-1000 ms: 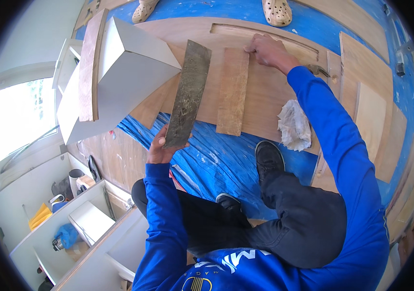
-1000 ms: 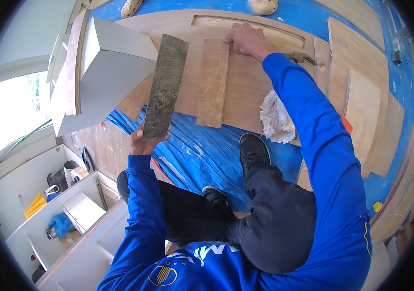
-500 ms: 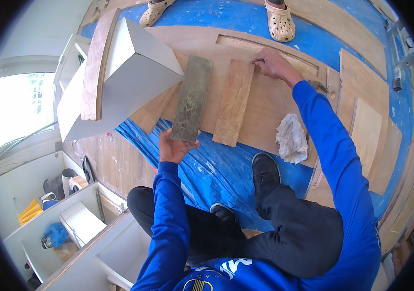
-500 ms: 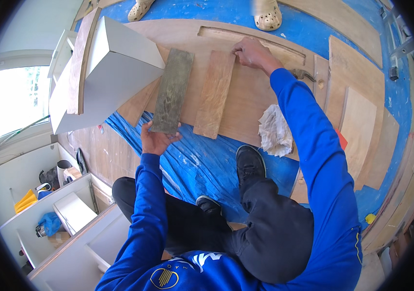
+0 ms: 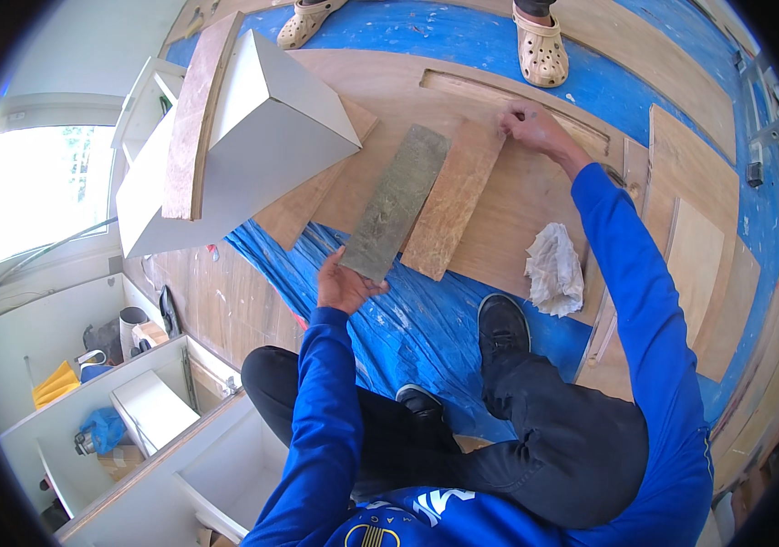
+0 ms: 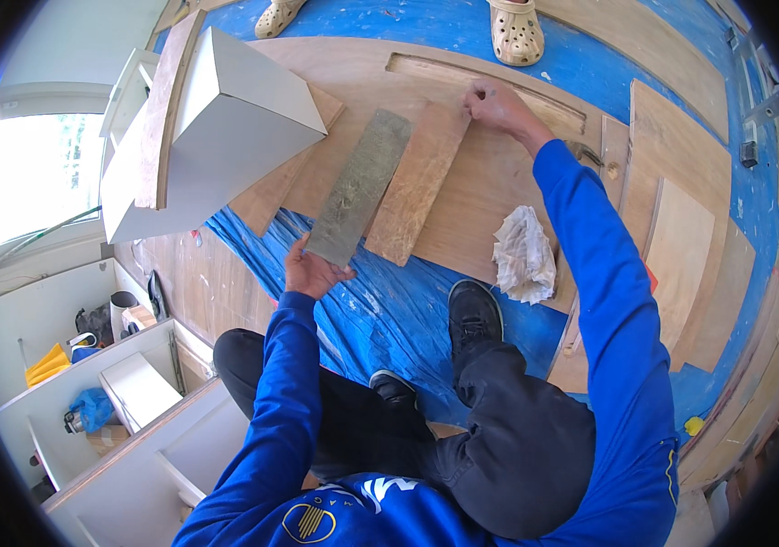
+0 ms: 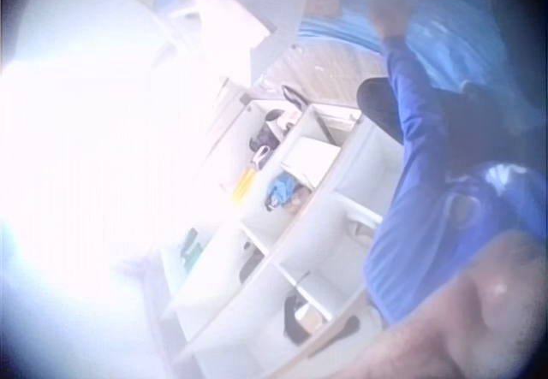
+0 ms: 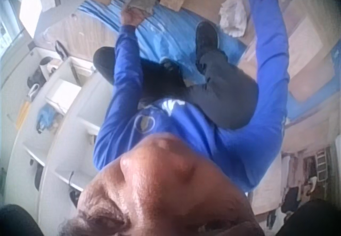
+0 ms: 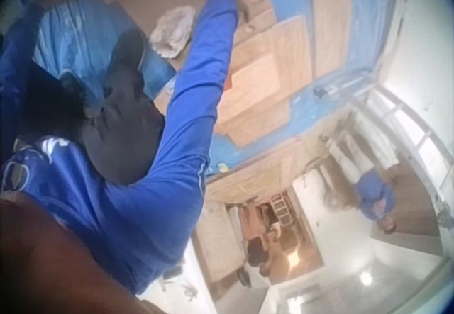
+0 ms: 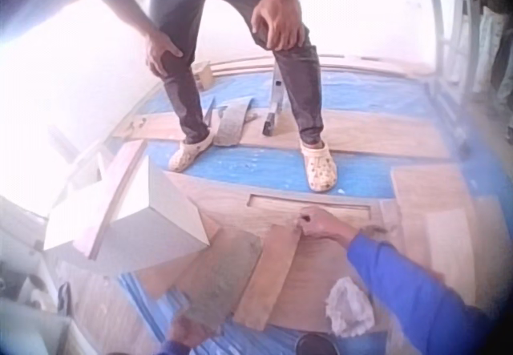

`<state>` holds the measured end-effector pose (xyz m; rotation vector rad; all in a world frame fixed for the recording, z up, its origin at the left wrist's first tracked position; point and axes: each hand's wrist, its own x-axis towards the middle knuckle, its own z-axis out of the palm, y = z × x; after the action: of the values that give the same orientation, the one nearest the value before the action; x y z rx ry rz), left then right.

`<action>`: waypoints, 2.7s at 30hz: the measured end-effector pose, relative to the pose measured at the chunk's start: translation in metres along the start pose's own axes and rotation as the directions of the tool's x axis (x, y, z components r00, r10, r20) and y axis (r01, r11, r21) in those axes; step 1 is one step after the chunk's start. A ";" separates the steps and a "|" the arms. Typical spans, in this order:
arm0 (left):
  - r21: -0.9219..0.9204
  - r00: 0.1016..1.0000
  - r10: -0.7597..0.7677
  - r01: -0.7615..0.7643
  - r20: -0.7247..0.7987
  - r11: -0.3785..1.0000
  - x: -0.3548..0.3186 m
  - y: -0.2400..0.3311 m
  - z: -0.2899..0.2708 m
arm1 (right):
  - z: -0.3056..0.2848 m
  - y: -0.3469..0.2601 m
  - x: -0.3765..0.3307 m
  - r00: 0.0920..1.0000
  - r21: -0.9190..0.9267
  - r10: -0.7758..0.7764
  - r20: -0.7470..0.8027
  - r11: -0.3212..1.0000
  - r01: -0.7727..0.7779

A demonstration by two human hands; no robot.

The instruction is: The person assembles furniture components on a blue tarp-covered floor. They handle wooden planks, white panels, and tools, positioning and aligning pieces while occasionally using a hammer and utility knife.

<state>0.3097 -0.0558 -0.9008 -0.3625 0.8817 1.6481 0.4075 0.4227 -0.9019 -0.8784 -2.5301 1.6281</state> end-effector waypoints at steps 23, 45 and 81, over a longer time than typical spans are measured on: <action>0.509 0.765 0.181 0.214 -0.618 0.834 -0.014 0.007 0.013 | -0.035 -0.015 -0.154 0.977 -0.087 -0.002 -0.212 0.996 -0.017; 0.179 0.996 -0.055 0.067 -0.073 0.982 0.039 -0.163 0.225 | 0.043 -0.089 -0.269 0.901 -0.695 -0.375 -0.220 0.708 0.126; 0.941 0.807 0.536 0.069 -0.248 0.331 -0.035 -0.094 0.104 | 0.054 -0.006 -0.272 0.900 0.008 0.112 -0.421 0.993 -0.119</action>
<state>0.4300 -0.0021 -0.8417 0.1851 2.2687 0.9916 0.6184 0.2517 -0.8437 -1.2476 -2.2311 1.2654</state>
